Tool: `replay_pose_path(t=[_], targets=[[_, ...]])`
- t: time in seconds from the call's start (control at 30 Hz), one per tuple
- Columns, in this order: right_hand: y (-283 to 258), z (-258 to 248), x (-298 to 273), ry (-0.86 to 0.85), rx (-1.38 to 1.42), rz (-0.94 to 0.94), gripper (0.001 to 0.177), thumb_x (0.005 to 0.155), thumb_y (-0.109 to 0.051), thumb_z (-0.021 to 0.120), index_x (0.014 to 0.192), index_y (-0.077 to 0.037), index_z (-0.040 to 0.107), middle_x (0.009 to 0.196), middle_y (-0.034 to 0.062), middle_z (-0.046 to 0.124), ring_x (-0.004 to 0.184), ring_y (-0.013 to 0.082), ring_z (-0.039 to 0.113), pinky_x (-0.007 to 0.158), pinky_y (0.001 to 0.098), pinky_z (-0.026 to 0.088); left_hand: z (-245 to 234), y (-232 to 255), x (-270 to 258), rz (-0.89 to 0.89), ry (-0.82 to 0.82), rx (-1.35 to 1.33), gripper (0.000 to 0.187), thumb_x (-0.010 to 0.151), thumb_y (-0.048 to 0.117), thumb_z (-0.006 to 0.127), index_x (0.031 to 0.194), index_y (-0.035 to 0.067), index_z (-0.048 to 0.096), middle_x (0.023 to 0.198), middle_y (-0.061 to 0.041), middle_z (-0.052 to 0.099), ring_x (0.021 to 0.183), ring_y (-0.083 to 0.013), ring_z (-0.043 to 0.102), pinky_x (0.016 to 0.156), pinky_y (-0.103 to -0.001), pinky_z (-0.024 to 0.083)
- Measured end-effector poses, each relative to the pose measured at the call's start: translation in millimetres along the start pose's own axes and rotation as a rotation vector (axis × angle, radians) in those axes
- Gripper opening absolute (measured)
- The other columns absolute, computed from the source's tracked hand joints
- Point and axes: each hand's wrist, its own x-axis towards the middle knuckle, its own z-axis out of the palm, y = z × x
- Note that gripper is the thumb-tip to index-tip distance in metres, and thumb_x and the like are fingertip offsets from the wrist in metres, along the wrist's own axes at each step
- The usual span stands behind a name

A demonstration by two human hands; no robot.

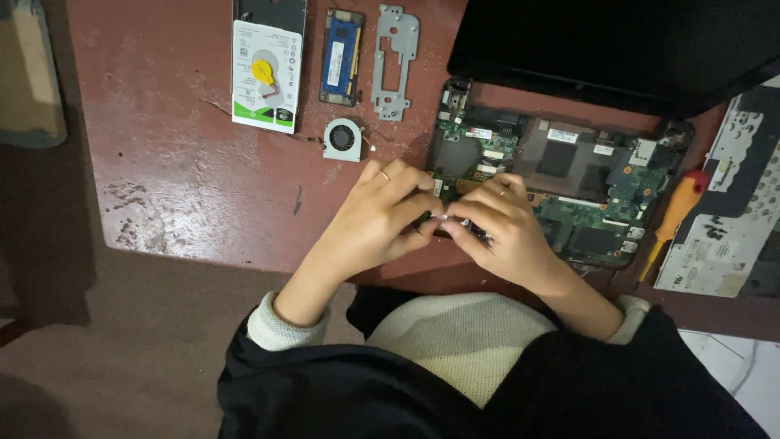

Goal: The person uses a yellow plastic pry tool to remove screws and detach components from a disassembled laptop motherboard. They remove a cooling fan and a small circuit board, placing them on the table next to other parts like a hard drive and RAM stick.

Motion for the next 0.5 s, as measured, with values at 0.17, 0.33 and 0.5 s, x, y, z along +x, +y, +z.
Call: replay_pose_path(t=[0.17,0.33,0.5], targets=[[-6.3,-0.7,5.2,0.031,0.0,0.031,0.005,0.098,-0.013,0.069,0.099,-0.009,0.072,0.086,0.0019,0.064,0.082,0.0225,0.064,0.093,0.042,0.041,3.7,-1.7,-4.0,-0.023,0.019,0.0,0.017,0.088,0.02,0.078,0.096,0.007,0.072,0.102,-0.009,0.062,0.095,-0.0304,0.06,0.079,-0.04,0.04],[-21.4,-16.0,27.7,0.028,-0.393,-0.084,0.012,0.104,-0.02,0.064,0.101,-0.012,0.073,0.087,0.0005,0.062,0.084,0.0195,0.062,0.094,0.0428,0.037,-2.2,-6.6,-5.2,-0.091,-0.015,0.134,0.055,0.068,0.027,0.094,0.113,0.005,0.07,0.114,-0.011,0.061,0.108,-0.0338,0.054,0.092,-0.045,0.04],[-28.8,-17.0,47.9,-0.058,-0.682,-0.241,0.013,0.096,-0.003,0.066,0.092,-0.016,0.068,0.09,0.0029,0.052,0.088,0.0223,0.053,0.096,0.0468,0.038,-3.7,-1.7,-2.2,-0.183,-0.173,0.293,0.073,0.061,0.029,0.096,0.124,0.006,0.069,0.131,-0.011,0.057,0.124,-0.0345,0.043,0.104,-0.048,0.033]])
